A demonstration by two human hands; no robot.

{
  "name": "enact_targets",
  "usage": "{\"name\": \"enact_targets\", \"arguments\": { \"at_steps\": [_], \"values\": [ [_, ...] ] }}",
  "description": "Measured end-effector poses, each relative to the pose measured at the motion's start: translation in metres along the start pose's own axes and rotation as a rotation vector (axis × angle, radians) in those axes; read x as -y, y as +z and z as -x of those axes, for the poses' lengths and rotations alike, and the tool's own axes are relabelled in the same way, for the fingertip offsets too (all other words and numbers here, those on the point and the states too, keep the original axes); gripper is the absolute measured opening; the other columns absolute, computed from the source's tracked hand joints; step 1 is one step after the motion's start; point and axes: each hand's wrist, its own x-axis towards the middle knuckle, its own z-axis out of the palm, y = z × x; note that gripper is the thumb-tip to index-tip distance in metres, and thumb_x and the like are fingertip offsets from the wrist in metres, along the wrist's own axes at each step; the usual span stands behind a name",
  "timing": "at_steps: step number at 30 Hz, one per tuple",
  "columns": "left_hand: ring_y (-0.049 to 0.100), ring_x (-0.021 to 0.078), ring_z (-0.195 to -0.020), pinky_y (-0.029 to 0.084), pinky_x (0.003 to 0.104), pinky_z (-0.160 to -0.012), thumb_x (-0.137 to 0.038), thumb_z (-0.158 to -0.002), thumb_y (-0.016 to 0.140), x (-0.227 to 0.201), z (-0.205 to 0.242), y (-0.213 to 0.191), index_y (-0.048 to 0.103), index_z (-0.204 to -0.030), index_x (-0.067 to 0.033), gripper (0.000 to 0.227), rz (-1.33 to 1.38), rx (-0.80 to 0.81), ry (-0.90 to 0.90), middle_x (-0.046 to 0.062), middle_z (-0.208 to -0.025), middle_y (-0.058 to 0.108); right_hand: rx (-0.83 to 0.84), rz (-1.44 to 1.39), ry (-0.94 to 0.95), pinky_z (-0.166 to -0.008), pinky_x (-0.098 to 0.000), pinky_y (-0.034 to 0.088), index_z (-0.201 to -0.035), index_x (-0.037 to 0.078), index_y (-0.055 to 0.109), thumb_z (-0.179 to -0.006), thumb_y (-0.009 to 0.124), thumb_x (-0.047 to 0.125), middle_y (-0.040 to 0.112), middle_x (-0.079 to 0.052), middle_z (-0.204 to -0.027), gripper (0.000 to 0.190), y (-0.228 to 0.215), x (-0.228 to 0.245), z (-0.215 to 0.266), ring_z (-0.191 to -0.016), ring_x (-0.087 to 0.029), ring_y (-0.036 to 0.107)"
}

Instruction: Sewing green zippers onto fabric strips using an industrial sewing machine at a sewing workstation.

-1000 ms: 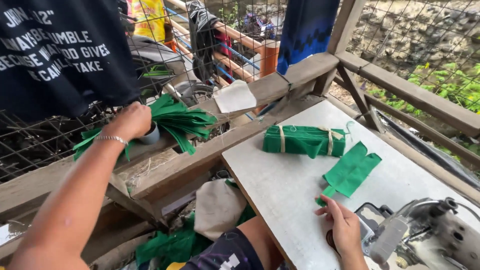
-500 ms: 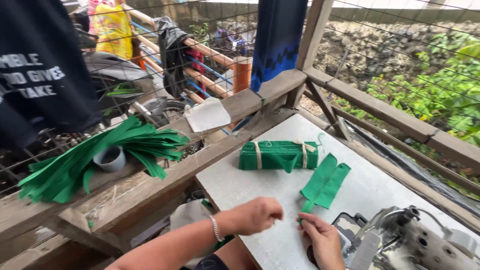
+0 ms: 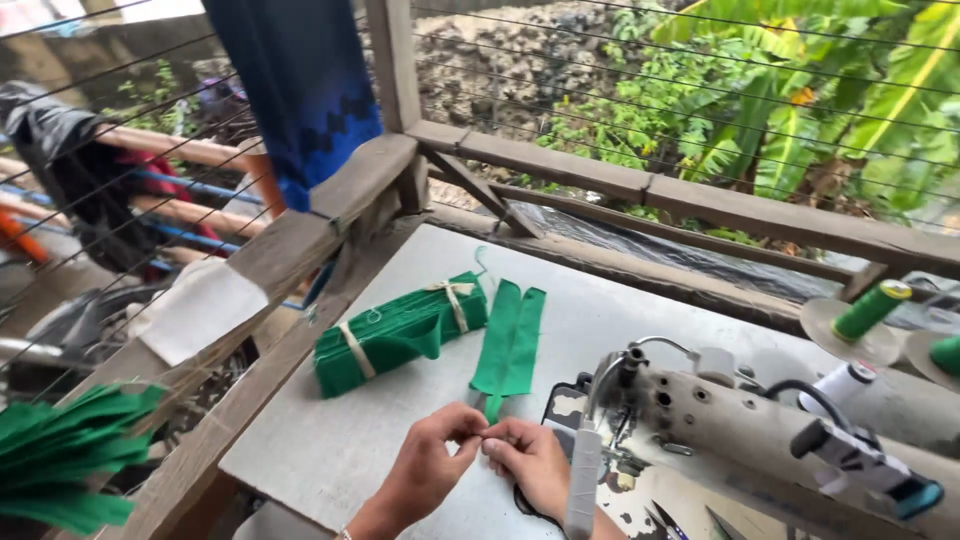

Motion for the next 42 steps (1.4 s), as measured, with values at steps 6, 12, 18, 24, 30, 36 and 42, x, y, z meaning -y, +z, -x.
{"name": "enact_targets", "arguments": {
  "at_steps": [6, 12, 18, 24, 30, 36, 42],
  "values": [
    [0.065, 0.0103, -0.075, 0.053, 0.024, -0.069, -0.002, -0.084, 0.077, 0.006, 0.003, 0.004, 0.076, -0.092, -0.0107, 0.011, 0.149, -0.046, -0.077, 0.001, -0.082, 0.073, -0.057, 0.279, 0.014, -0.062, -0.0255, 0.045, -0.087, 0.019, 0.081, -0.088, 0.075, 0.025, 0.068, 0.006, -0.063, 0.008, 0.003, 0.012, 0.007, -0.061, -0.005, 0.057],
    [0.065, 0.0130, -0.075, 0.054, 0.026, -0.070, -0.006, -0.083, 0.081, 0.016, 0.005, 0.010, 0.078, -0.085, -0.0068, 0.004, 0.264, -0.105, -0.231, 0.004, -0.083, 0.073, -0.081, 0.325, -0.036, -0.057, -0.0258, 0.041, -0.080, 0.020, 0.076, -0.088, 0.074, 0.028, 0.061, 0.007, -0.057, 0.011, 0.004, 0.015, 0.012, -0.055, -0.005, 0.051],
    [0.066, 0.0130, -0.075, 0.053, 0.026, -0.070, -0.008, -0.086, 0.073, 0.016, 0.012, 0.028, 0.080, -0.080, -0.0065, 0.009, 0.228, -0.237, -0.215, 0.004, -0.079, 0.075, -0.124, 0.335, -0.188, -0.061, -0.0264, 0.041, -0.081, 0.018, 0.074, -0.089, 0.073, 0.027, 0.065, 0.008, -0.069, 0.011, 0.008, 0.006, 0.009, -0.063, -0.007, 0.051],
    [0.068, 0.0102, -0.076, 0.055, 0.023, -0.071, -0.012, -0.083, 0.079, 0.024, 0.015, 0.042, 0.084, -0.088, -0.0097, 0.007, 0.174, -0.296, -0.171, 0.000, -0.086, 0.078, -0.167, 0.350, -0.267, -0.063, -0.0280, 0.047, -0.082, 0.014, 0.076, -0.089, 0.072, 0.021, 0.067, 0.005, -0.072, 0.011, 0.008, 0.002, 0.008, -0.067, -0.009, 0.059],
    [0.056, 0.0121, -0.066, 0.048, 0.027, -0.063, -0.013, -0.090, 0.077, 0.027, 0.009, 0.031, 0.079, -0.082, -0.0025, 0.014, 0.355, -0.233, -0.421, 0.004, -0.068, 0.068, -0.113, 0.343, -0.185, -0.063, -0.0266, 0.041, -0.087, 0.019, 0.083, -0.091, 0.074, 0.030, 0.064, 0.006, -0.073, 0.015, 0.011, 0.008, 0.009, -0.066, -0.008, 0.054],
    [0.070, 0.0124, -0.074, 0.057, 0.027, -0.076, -0.033, -0.095, 0.065, 0.035, 0.011, 0.034, 0.071, -0.091, -0.0111, 0.023, 0.186, -0.233, -0.371, 0.004, -0.076, 0.076, -0.183, 0.235, -0.162, -0.071, -0.0251, 0.047, -0.092, 0.016, 0.088, -0.084, 0.068, 0.017, 0.070, 0.004, -0.075, 0.022, 0.008, 0.003, 0.004, -0.072, -0.010, 0.063],
    [0.062, 0.0147, -0.066, 0.050, 0.031, -0.063, -0.010, -0.091, 0.071, 0.043, 0.019, 0.026, 0.068, -0.088, -0.0123, 0.005, -0.231, -0.188, 0.216, 0.000, -0.077, 0.068, -0.128, 0.261, 0.034, -0.058, -0.0245, 0.042, -0.080, 0.018, 0.081, -0.085, 0.078, 0.028, 0.064, 0.005, -0.055, 0.012, 0.005, 0.011, 0.006, -0.056, -0.005, 0.053]
  ]
}}
